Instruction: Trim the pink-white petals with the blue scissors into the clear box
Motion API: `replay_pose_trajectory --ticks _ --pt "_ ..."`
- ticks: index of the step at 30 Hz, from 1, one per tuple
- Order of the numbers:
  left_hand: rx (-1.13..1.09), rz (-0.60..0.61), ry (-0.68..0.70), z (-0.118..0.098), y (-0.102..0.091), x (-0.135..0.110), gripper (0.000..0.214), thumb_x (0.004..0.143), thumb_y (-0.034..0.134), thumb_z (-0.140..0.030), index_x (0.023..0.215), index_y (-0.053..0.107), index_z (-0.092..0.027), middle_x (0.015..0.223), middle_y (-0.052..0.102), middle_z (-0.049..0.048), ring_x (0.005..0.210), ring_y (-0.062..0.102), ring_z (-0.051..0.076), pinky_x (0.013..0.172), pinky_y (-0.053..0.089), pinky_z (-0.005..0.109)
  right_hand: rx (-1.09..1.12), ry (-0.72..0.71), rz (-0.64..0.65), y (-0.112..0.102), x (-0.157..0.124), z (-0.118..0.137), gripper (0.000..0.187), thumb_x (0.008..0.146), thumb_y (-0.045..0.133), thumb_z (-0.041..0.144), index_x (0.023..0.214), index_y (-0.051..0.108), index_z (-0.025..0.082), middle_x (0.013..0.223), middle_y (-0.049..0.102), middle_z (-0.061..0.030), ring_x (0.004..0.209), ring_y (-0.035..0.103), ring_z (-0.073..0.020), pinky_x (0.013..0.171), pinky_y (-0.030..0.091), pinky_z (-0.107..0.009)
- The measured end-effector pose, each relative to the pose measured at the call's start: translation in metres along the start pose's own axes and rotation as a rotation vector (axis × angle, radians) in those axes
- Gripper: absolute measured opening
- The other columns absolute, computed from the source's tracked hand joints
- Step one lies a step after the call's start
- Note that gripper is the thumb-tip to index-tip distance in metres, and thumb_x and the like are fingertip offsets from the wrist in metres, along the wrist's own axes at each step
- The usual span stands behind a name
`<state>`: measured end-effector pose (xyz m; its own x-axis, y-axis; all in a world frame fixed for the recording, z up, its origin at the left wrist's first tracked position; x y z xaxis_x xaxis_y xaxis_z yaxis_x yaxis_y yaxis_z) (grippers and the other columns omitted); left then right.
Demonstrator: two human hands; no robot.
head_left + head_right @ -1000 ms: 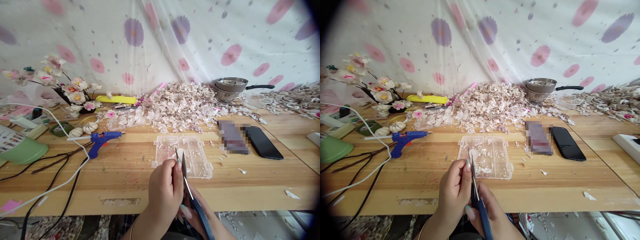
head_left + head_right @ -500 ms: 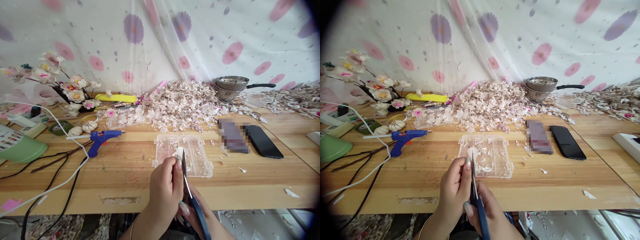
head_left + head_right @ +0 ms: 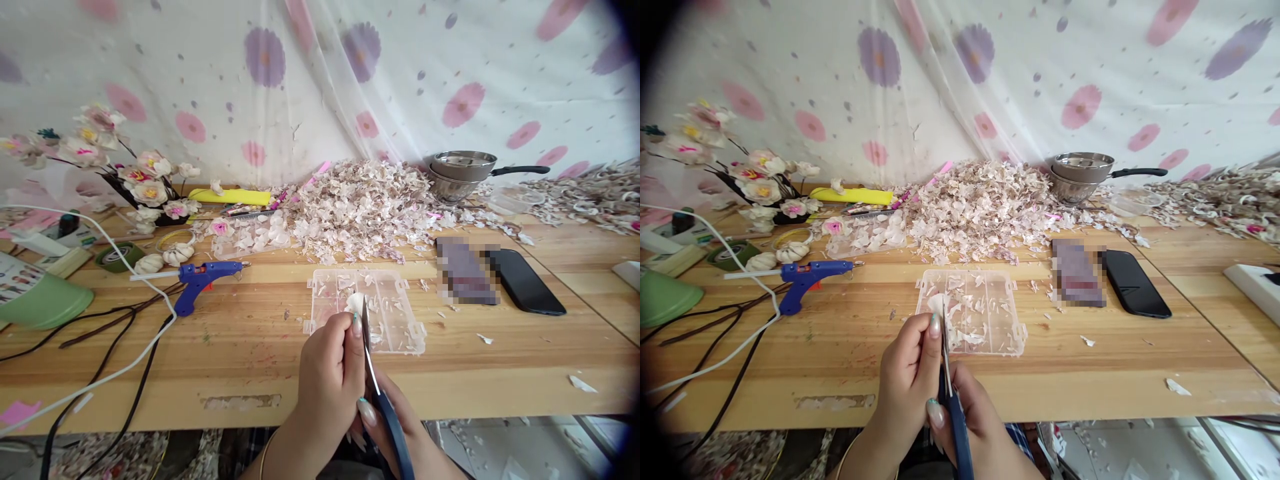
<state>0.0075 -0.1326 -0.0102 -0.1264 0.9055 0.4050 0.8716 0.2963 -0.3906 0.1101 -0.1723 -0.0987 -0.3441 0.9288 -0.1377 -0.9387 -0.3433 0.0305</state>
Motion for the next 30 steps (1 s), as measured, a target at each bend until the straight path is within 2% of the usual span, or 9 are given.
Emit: replay_pose_trajectory --ticks 4,8,15,19,25,30 --pt "-0.028 0.013 0.019 -0.001 0.001 0.000 0.019 0.097 0.044 -0.021 0.078 0.049 -0.020 0.059 0.045 -0.0045 0.050 0.043 0.009 0.052 0.032 0.021 0.021 0.027 0.074 0.011 0.001 0.019 0.056 0.090 0.052 0.062 0.125 0.061 0.019 0.104 0.068 -0.0109 0.096 0.063 -0.0237 0.091 0.052 -0.034" --pt "-0.020 0.016 0.029 -0.001 0.001 0.002 0.023 0.098 0.042 -0.023 0.075 0.046 -0.020 0.057 0.044 -0.0045 0.049 0.042 0.009 0.051 0.032 0.021 0.031 0.075 0.035 0.009 0.000 0.026 0.058 0.090 0.051 0.064 0.126 0.061 0.020 0.110 0.069 -0.0123 0.099 0.065 -0.0258 0.092 0.052 -0.036" --pt "-0.017 0.026 0.014 0.000 0.002 0.000 0.022 0.098 0.043 -0.024 0.077 0.046 -0.021 0.058 0.046 -0.0043 0.050 0.043 0.009 0.052 0.033 0.021 0.025 -0.002 0.072 0.011 0.006 0.022 0.057 0.086 0.055 0.066 0.120 0.064 0.020 0.107 0.071 -0.0122 0.093 0.066 -0.0258 0.085 0.055 -0.037" --pt "-0.032 0.033 0.009 0.000 0.002 -0.001 0.020 0.097 0.044 -0.021 0.077 0.047 -0.021 0.060 0.048 -0.0042 0.052 0.042 0.009 0.054 0.033 0.021 0.025 0.015 0.042 0.008 0.005 0.019 0.057 0.089 0.050 0.065 0.121 0.062 0.019 0.103 0.070 -0.0110 0.094 0.064 -0.0242 0.086 0.054 -0.034" --pt "-0.051 0.039 0.021 -0.001 0.003 0.001 0.020 0.097 0.044 -0.020 0.077 0.045 -0.021 0.059 0.045 -0.0052 0.051 0.041 0.008 0.053 0.032 0.021 0.055 0.033 0.069 0.012 0.004 0.018 0.052 0.090 0.050 0.065 0.116 0.061 0.021 0.102 0.067 -0.0085 0.094 0.061 -0.0218 0.086 0.050 -0.030" --pt "-0.115 0.089 0.026 -0.003 0.003 0.003 0.026 0.098 0.044 -0.023 0.073 0.044 -0.020 0.056 0.039 -0.0056 0.050 0.039 0.008 0.052 0.030 0.021 0.126 -0.009 0.070 0.011 0.006 0.009 0.044 0.089 0.054 0.062 0.101 0.060 0.020 0.088 0.059 -0.0043 0.076 0.052 -0.0168 0.074 0.047 -0.027"
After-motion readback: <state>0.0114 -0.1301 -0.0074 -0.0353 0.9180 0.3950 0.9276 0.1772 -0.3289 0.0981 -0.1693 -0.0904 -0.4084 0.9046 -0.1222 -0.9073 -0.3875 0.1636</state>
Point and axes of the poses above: each hand's wrist, its own x-axis towards the middle knuckle, its own y-axis out of the palm, z = x × y, the point moved 10 cm from there along x, towards the middle knuckle
